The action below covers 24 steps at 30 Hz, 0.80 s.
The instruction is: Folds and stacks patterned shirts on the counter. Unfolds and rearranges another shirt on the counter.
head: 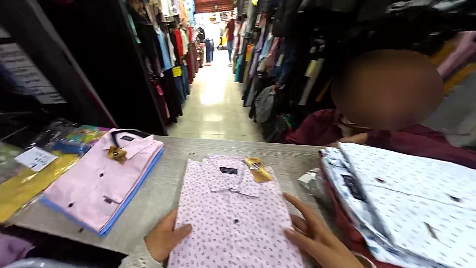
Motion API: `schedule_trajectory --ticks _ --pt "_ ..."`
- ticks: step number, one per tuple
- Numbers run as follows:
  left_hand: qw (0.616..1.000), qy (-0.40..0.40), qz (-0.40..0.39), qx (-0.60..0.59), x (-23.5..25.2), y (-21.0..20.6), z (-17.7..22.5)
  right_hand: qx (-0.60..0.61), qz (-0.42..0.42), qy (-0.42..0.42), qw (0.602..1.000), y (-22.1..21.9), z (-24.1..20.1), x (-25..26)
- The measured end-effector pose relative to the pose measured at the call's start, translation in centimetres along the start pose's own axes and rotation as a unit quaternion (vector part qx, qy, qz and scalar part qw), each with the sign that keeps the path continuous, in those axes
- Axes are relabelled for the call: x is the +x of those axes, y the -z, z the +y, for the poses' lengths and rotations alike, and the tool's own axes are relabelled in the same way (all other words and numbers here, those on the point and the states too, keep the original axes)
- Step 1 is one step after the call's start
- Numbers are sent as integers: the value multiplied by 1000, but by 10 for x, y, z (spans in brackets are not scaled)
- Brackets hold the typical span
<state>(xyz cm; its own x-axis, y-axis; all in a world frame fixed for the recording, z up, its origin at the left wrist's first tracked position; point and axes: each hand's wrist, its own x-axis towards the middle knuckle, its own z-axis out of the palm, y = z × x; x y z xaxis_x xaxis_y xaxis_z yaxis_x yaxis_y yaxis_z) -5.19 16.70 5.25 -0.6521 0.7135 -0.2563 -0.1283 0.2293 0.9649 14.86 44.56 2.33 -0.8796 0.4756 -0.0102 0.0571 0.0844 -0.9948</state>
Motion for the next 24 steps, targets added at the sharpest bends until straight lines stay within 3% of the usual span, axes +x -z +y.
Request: schedule_trajectory --ticks 3,5,11,16,18,21,22,24 --pt "1000 26 -3 -9 -7 -7 6 -39 58 29 997 -25 -8 -20" --pt "999 22 7 33 -5 -6 11 -87 43 39 994 -34 -8 -21" --pt "980 -120 58 147 -10 45 26 -79 63 114 988 -86 -33 -10" --pt "935 -177 172 254 -27 159 61 -69 -25 191 979 -164 -66 42" --pt "922 -213 189 264 -26 225 73 -69 -38 217 973 -212 -87 70" --pt "898 -276 219 263 -3 330 54 -62 -91 201 973 -282 -118 113" --pt "897 -264 237 265 5 355 44 -69 -118 183 974 -303 -121 128" --pt "903 -173 301 251 8 355 35 -82 -141 156 974 -336 -110 151"
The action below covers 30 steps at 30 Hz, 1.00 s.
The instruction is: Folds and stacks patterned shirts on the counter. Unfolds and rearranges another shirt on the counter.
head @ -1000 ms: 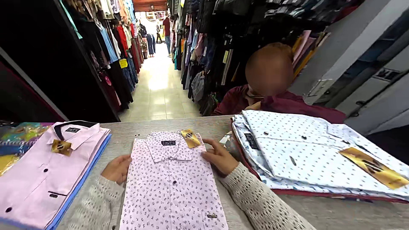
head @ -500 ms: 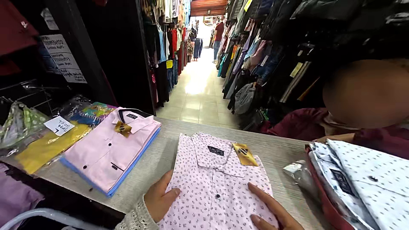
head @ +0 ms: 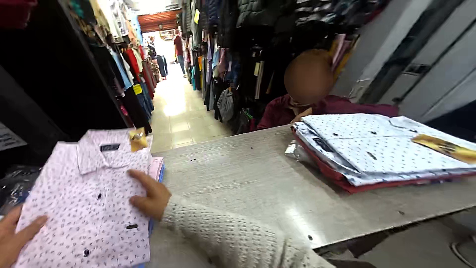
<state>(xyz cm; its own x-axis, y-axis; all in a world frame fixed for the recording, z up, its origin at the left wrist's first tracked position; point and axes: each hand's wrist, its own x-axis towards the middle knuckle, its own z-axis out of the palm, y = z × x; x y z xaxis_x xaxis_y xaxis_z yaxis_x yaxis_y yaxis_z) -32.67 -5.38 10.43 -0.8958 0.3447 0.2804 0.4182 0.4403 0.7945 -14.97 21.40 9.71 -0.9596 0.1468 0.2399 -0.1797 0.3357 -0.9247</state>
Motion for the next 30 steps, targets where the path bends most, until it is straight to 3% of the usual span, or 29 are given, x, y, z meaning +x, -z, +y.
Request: schedule_trajectory --ticks 2,3,6,11,13,17,20,23,27,30 --pt "989 143 38 5 -19 -26 28 -10 -6 -35 999 -16 17 9" --pt "988 151 40 -3 -22 -33 21 -7 -7 -48 999 -17 21 8" --pt "997 35 41 -57 -20 -46 -47 -3 -24 -71 997 6 24 5" --pt "993 65 -23 -92 -82 -90 20 -18 -20 -113 993 62 39 -9" --pt "993 66 -42 -83 -96 -95 29 -30 -16 -117 993 72 41 -17" --pt "998 33 -51 9 -88 -70 47 -24 37 0 999 65 45 -21" --pt "1000 -17 -25 -7 -66 -54 46 24 89 27 995 62 30 -17" --pt "998 2 -19 -59 -54 -60 32 73 102 3 992 57 31 -14" --pt "991 110 -50 -60 -60 -90 -2 44 82 -46 995 49 69 -16" --pt "986 124 -33 -103 -62 -91 2 59 100 -59 991 47 62 -19"
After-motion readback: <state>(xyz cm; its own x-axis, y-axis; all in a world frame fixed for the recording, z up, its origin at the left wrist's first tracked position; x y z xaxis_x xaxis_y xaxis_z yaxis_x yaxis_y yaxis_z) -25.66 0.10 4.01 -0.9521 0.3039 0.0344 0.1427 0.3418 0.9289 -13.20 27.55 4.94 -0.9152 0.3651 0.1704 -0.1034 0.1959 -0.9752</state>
